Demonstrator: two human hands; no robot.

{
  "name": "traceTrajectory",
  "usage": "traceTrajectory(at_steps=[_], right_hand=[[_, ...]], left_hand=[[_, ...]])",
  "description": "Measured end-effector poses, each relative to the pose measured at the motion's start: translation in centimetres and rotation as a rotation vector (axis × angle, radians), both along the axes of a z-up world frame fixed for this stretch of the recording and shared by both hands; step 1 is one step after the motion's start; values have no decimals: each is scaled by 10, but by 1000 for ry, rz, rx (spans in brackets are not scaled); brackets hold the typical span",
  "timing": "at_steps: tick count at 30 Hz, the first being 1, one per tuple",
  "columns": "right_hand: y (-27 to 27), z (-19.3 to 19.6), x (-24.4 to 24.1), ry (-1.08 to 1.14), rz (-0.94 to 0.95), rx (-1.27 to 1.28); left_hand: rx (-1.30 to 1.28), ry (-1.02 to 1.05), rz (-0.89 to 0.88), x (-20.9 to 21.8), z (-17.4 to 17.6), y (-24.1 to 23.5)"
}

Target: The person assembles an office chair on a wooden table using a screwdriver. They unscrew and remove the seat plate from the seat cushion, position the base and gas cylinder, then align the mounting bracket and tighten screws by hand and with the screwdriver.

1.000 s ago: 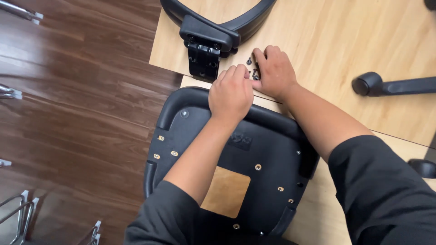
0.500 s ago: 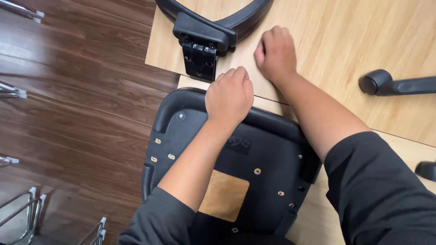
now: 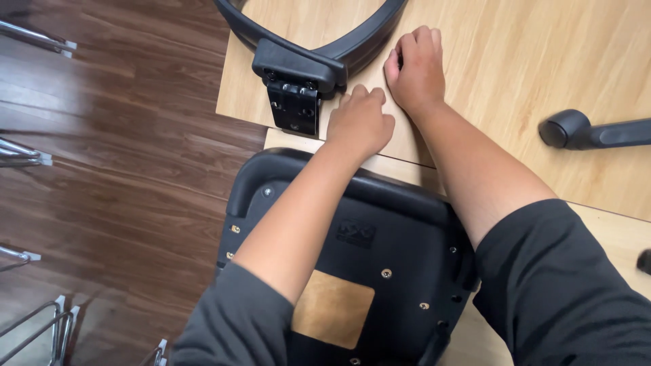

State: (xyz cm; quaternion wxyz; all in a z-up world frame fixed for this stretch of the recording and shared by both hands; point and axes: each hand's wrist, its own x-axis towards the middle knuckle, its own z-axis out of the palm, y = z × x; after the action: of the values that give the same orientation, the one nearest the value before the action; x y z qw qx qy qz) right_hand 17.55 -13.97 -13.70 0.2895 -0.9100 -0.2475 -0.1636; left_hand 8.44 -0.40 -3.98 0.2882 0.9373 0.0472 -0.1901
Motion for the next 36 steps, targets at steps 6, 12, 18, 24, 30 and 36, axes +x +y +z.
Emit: traceTrajectory(at_steps=[6, 12, 18, 24, 30, 36], right_hand=[[8, -5, 11, -5, 5, -13], [3, -12, 13, 8, 5, 57], [12, -2, -6, -41, -28, -9], [1, 5, -12, 22, -130, -132], [10, -11, -5, 72, -116, -109], [15, -3, -6, 49, -33, -37]], left_hand=[[-144, -274, 30, -38, 42, 23], [-320, -526, 159, -52, 63, 48], [-367, -472, 239, -48, 74, 50], [-455, -568, 270, -56, 64, 58], [-439, -580, 400, -56, 63, 70], [-36, -669, 535, -63, 40, 86]])
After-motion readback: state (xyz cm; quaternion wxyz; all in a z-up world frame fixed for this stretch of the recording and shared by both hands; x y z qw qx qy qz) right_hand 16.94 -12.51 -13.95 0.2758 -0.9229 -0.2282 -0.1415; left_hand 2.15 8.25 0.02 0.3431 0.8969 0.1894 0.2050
